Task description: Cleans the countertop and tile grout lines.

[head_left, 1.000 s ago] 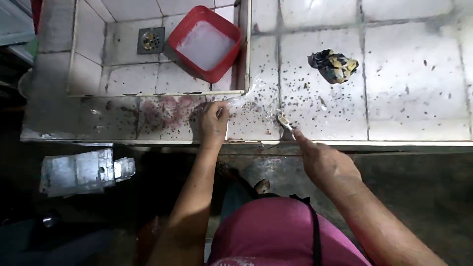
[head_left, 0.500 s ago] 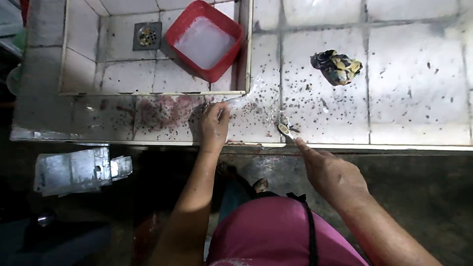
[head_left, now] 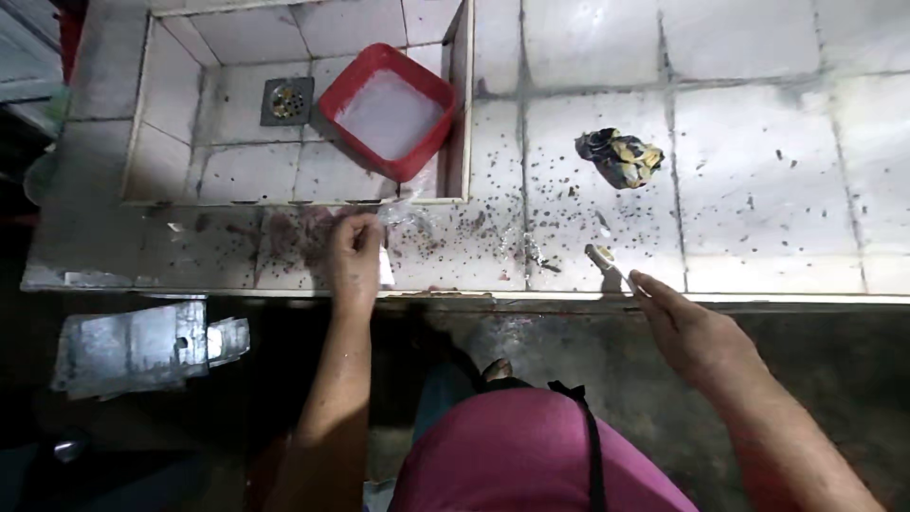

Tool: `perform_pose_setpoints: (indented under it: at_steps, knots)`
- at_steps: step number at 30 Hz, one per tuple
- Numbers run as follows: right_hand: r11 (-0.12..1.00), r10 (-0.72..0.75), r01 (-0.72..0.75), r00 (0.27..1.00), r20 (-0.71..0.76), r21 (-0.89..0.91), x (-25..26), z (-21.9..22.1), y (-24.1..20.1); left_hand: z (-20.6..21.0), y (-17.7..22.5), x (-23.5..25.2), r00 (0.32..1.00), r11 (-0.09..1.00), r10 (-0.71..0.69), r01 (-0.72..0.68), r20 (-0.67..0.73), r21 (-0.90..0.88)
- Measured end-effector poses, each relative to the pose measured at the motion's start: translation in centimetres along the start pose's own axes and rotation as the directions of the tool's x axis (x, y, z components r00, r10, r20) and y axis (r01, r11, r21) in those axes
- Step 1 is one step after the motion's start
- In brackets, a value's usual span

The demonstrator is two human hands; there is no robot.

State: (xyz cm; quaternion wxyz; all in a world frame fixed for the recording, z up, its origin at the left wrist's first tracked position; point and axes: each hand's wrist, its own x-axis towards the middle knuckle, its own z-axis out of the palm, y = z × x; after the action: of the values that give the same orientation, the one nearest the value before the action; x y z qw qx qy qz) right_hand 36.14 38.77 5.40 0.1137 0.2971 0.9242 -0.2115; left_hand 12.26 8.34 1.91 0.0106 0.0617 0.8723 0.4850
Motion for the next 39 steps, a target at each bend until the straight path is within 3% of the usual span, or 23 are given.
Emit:
perform_pose_setpoints:
  at_steps: [2, 5, 10, 13, 16, 22, 27, 33, 39]
  knots:
    - [0.998, 0.039, -0.037, 0.998, 0.039, -0.051, 0.4, 0.5, -1.6, -0.9, -0.8, 0.3, 0.998, 0.996, -0.056, 0.057, -0.011, 0.072]
    - [0.984, 0.088, -0.062, 0.984, 0.154, -0.166, 1.6, 1.0, -5.2, -0.5, -2.4, 0.4, 0.999, 0.982, -0.034, 0.04, -0.034, 0.183]
    - [0.969, 0.1, -0.077, 0.991, 0.088, -0.236, 0.2, -0.4, 0.5, 1.0, -4.3, -0.2, 0.983, 0.925, 0.167, -0.128, -0.08, 0.358]
    - [0.966, 0.106, -0.085, 0.991, 0.075, -0.246, 0.6, -0.1, -0.5, 1.5, -4.6, -0.5, 0.971, 0.885, 0.219, -0.156, -0.096, 0.439]
    - [0.969, 0.088, -0.049, 0.984, 0.154, -0.241, 2.7, 0.7, -3.9, 1.6, -4.4, -0.6, 0.972, 0.88, 0.212, -0.145, -0.101, 0.453]
    - [0.959, 0.126, -0.101, 0.989, 0.078, -0.265, 2.2, -1.3, 0.8, 1.8, -4.8, -0.6, 0.958, 0.874, 0.257, -0.176, -0.124, 0.454]
    - [0.958, 0.179, -0.131, 0.968, 0.177, -0.254, 6.0, -1.5, -3.1, 1.7, -4.5, -0.6, 0.961, 0.866, 0.254, -0.176, -0.109, 0.468]
    - [0.949, 0.12, -0.07, 0.982, 0.145, -0.309, 3.8, -2.2, -0.1, 1.6, -4.3, -0.5, 0.964, 0.852, 0.25, -0.173, -0.094, 0.494]
    - [0.948, 0.142, -0.064, 0.962, 0.234, -0.312, 7.7, -3.2, -3.8, 1.7, -4.6, -0.6, 0.951, 0.852, 0.286, -0.196, -0.118, 0.485]
